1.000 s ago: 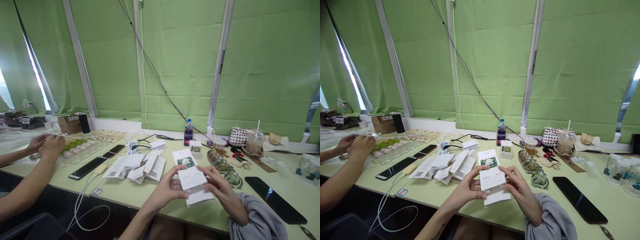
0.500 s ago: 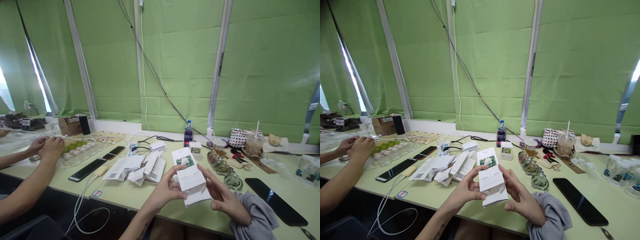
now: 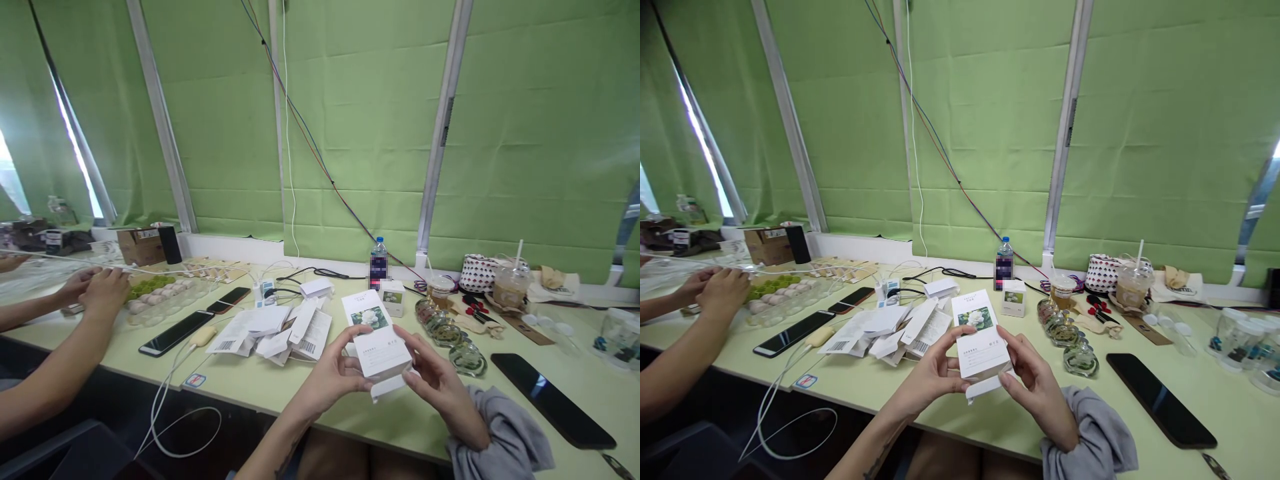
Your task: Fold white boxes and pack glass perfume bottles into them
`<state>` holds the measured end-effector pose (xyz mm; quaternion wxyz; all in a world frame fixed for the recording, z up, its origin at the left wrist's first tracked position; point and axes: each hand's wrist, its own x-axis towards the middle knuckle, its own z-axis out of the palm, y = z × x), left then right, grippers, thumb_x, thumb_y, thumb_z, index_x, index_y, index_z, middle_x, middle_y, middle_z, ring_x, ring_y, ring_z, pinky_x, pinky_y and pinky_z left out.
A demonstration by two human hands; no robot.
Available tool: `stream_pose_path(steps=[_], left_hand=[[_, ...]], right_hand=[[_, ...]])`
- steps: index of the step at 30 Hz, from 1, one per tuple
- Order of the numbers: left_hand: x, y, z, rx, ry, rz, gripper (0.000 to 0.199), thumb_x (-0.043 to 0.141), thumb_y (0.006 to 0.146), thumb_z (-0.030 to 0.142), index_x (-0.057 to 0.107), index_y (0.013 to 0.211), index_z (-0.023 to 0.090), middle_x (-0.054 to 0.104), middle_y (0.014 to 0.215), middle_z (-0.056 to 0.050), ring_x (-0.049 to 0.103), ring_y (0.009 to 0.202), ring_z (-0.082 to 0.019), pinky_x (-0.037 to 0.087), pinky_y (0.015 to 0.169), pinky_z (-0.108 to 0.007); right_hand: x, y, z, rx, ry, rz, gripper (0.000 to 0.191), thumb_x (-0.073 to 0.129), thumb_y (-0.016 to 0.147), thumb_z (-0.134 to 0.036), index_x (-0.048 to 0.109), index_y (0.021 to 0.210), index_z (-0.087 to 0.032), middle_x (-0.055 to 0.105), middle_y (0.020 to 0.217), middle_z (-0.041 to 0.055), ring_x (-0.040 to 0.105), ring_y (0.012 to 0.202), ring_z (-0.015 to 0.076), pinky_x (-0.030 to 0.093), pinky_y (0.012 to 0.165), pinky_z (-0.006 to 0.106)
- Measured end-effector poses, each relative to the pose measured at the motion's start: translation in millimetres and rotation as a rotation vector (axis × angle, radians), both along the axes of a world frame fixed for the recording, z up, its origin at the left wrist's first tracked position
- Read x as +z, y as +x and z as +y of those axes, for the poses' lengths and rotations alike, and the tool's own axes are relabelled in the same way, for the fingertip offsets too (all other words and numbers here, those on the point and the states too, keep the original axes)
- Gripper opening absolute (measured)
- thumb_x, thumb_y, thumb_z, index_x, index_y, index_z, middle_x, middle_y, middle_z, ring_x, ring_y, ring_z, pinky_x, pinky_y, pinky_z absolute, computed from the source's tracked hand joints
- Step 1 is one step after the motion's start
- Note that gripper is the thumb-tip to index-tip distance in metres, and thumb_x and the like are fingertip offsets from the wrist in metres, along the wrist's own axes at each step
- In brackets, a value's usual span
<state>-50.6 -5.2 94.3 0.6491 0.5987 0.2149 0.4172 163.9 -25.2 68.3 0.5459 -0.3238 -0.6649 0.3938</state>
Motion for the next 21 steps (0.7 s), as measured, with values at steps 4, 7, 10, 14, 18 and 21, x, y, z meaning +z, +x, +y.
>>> stream_pose_path(steps=[4,7,10,14,18,21], left_hand=[[0.7,-1.7,0.3,-0.014,0.005,0.016,0.071,0.076,0.064,0.006,0.044,0.125,0.025,0.068,0.1,-0.006,0.066,0.086,-0.019,0.053,0.068,-0.024],[2.3,-4.4,1.1,-0.031,0.001,0.03,0.072,0.074,0.064,0.004,0.044,0.125,0.026,0.066,0.103,-0.005,0.065,0.083,-0.017,0.053,0.067,-0.024],[4.1,-7.3,2.0,-0.049,-0.003,0.039,0.071,0.072,0.066,0.004,0.044,0.127,0.027,0.066,0.103,-0.004,0.064,0.08,-0.015,0.051,0.067,-0.022],[4.8,-8.3,2.0,-0.059,-0.007,0.028,0.067,0.069,0.069,0.004,0.046,0.127,0.028,0.064,0.109,-0.004,0.063,0.082,-0.013,0.048,0.069,-0.021],[2.2,-5.5,1.7,-0.031,-0.004,0.041,0.067,0.069,0.068,0.004,0.047,0.126,0.029,0.063,0.111,-0.004,0.062,0.08,-0.012,0.048,0.069,-0.021],[0.2,-3.9,2.0,-0.005,0.011,0.05,0.067,0.069,0.067,0.004,0.047,0.126,0.029,0.063,0.111,-0.004,0.062,0.078,-0.012,0.049,0.068,-0.022]], right_hand=[[1.1,-4.4,-0.6,0.001,-0.003,0.051,0.051,0.062,0.083,-0.039,0.051,0.132,-0.029,0.053,0.116,0.0069,0.056,0.102,0.0213,0.049,0.084,0.029],[0.9,-5.6,-0.3,0.006,-0.015,0.058,0.049,0.062,0.084,-0.037,0.052,0.132,-0.029,0.052,0.115,0.0065,0.055,0.101,0.0209,0.048,0.084,0.029],[-0.9,-5.3,1.5,-0.011,-0.027,0.056,0.047,0.061,0.085,-0.037,0.053,0.13,-0.029,0.052,0.111,0.0058,0.055,0.097,0.0205,0.049,0.081,0.028],[-2.4,-4.9,2.5,-0.016,-0.03,0.071,0.045,0.063,0.084,-0.037,0.055,0.128,-0.03,0.05,0.112,0.005,0.054,0.095,0.0197,0.049,0.077,0.027],[-2.1,-5.4,1.6,-0.024,-0.04,0.082,0.046,0.063,0.083,-0.036,0.054,0.128,-0.03,0.052,0.105,0.0034,0.055,0.089,0.0178,0.048,0.075,0.026],[-1.3,-6.1,2.0,-0.016,-0.049,0.081,0.047,0.064,0.083,-0.036,0.053,0.128,-0.029,0.052,0.109,0.0043,0.056,0.092,0.0184,0.048,0.077,0.027]])
